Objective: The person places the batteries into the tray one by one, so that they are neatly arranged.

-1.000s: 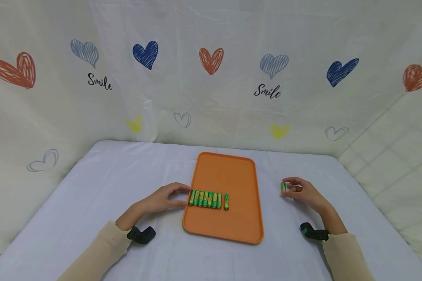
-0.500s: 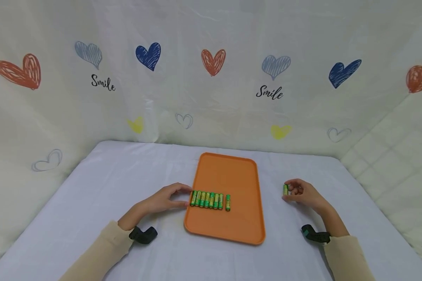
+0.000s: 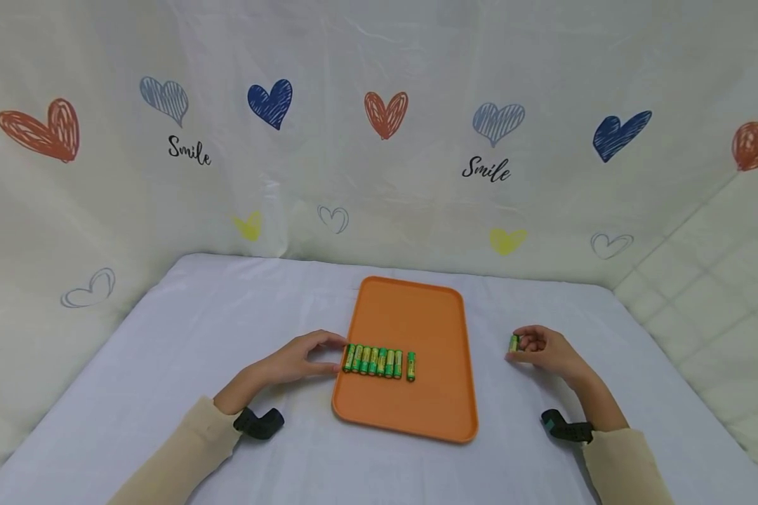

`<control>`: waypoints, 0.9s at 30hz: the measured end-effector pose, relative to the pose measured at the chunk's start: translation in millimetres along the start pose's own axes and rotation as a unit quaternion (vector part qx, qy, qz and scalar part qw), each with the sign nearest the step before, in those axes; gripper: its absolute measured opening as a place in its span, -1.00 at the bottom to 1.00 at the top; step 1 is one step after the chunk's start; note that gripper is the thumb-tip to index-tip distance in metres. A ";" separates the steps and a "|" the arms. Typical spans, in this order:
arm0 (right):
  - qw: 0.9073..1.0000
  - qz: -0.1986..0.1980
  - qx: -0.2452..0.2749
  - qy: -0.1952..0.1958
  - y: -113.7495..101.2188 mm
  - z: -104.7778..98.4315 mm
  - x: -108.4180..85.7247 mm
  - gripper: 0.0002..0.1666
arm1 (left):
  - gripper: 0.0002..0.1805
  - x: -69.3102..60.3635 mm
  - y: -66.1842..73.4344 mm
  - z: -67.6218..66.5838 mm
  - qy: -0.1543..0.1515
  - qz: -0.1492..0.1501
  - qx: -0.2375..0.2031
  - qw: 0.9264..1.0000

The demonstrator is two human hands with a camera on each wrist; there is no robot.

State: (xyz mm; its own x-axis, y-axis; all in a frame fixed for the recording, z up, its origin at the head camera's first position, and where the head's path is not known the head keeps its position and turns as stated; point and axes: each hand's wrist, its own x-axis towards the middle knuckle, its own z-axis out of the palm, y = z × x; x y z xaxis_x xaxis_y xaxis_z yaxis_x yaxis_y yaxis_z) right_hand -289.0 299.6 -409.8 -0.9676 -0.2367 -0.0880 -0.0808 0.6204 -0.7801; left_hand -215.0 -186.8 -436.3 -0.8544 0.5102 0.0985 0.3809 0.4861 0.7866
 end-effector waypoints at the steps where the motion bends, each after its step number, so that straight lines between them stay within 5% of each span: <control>1: 1.000 0.005 -0.002 0.001 -1.5 0.3 -1.1 -0.27 | -0.47 0.0 0.1 0.2 0.000 0.000 0.000 1.000; 12: 0.999 0.034 -0.019 0.000 -12.3 3.6 -10.8 -0.26 | -0.47 -1.4 4.4 -2.0 0.002 -0.001 -0.002 1.000; 27: 0.999 -0.008 0.009 -0.038 -35.9 10.2 -21.1 -0.34 | -0.47 -1.0 1.6 -0.4 0.001 0.003 -0.001 1.000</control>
State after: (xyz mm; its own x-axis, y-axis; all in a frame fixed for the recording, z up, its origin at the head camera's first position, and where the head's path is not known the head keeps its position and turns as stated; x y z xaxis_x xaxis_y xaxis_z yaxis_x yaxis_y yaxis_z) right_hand -263.2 274.7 -386.3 -0.9453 -0.3024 -0.1223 -0.0903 0.6028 -0.7927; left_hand -213.7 -186.9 -434.9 -0.8530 0.5113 0.1047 0.3855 0.4821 0.7867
